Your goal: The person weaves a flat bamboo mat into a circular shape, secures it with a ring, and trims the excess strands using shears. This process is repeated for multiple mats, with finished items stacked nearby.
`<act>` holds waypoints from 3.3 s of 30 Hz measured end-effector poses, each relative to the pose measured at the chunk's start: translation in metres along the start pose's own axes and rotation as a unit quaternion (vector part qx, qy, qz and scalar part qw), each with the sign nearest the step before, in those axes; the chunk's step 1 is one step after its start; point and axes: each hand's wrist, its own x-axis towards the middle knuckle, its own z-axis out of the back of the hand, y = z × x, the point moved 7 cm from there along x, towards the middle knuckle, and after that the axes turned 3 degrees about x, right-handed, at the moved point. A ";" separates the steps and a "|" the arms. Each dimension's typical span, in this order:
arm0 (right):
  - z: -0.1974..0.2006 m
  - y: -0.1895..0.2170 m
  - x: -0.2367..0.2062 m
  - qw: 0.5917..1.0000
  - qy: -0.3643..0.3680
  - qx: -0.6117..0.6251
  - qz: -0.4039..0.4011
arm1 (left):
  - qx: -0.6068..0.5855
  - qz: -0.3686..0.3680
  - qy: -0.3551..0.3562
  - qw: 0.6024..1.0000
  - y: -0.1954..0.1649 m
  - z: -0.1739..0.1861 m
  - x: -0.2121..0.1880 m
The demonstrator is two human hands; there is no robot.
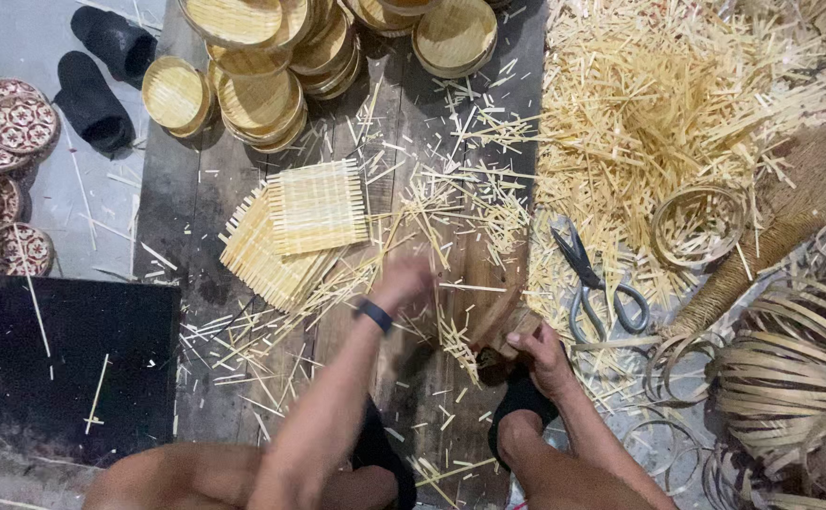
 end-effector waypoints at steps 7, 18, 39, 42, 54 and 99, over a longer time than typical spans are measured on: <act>-0.013 0.025 0.015 0.998 -0.052 -0.032 -0.008 | -0.221 -0.110 0.051 0.968 0.077 -0.077 0.026; -0.014 0.019 0.029 0.989 -0.135 -0.054 0.000 | 0.465 -0.323 -0.214 0.796 -0.019 0.056 0.016; 0.006 0.011 0.014 0.971 -0.219 -0.085 0.042 | 0.424 -0.585 -0.371 0.584 -0.102 0.117 -0.060; 0.008 0.030 0.009 0.973 -0.211 0.003 0.089 | 0.429 -0.700 -0.330 0.467 -0.086 0.047 -0.096; 0.029 0.005 0.023 0.962 -0.198 -0.187 0.025 | 0.293 -0.520 -0.108 0.795 -0.001 -0.034 -0.088; -0.047 0.214 -0.086 0.719 -0.180 -0.525 0.418 | -0.200 -0.125 0.269 0.934 -0.002 -0.137 -0.094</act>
